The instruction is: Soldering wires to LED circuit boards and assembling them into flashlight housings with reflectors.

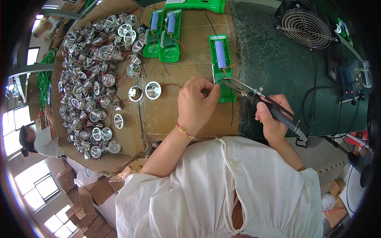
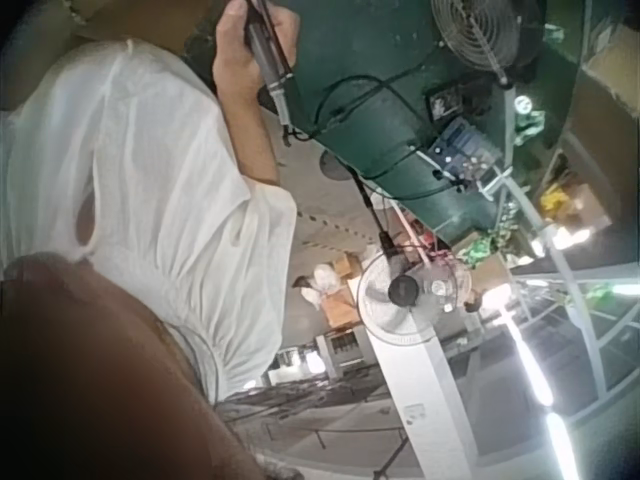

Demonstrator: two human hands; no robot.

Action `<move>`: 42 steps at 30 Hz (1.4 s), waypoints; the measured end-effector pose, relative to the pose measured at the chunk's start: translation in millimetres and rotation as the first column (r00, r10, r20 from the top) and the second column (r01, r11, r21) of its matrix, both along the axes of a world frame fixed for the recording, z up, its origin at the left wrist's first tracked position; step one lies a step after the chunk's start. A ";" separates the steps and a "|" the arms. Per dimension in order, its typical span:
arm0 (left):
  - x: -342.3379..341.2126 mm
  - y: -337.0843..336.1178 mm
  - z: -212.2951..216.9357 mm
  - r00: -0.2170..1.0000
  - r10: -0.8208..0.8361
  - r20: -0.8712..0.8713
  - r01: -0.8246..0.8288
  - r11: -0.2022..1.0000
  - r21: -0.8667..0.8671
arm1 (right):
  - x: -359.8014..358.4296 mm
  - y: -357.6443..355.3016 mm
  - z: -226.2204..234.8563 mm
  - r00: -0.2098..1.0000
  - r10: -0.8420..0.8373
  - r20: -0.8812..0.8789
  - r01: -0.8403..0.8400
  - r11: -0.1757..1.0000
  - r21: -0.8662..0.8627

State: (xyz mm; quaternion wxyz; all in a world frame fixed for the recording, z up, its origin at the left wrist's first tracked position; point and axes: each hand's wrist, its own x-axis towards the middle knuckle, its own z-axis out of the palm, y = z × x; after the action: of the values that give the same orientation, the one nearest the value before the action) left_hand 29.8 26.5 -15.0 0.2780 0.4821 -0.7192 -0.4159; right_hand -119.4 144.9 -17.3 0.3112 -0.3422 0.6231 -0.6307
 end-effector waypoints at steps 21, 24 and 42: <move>0.6 -1.8 0.6 0.999 0.002 0.053 -0.002 1.000 0.003 | -5.5 6.2 -0.7 0.988 -0.041 0.147 0.049 0.998 -0.048; 7.7 -2.6 -3.3 0.992 0.071 -0.103 -0.062 0.994 0.085 | -5.4 7.5 0.9 0.986 -0.035 0.161 0.046 0.997 -0.061; 2.0 -2.9 2.4 0.994 0.056 -0.096 -0.051 0.998 0.049 | -6.3 10.3 -1.2 0.990 -0.034 0.137 0.040 0.998 -0.047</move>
State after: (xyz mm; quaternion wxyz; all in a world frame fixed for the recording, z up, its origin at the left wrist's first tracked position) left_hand 31.8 23.6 -12.6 0.3125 0.4866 -0.6819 -0.4478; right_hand -125.7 155.2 -18.5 0.3327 -0.2944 0.5908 -0.6735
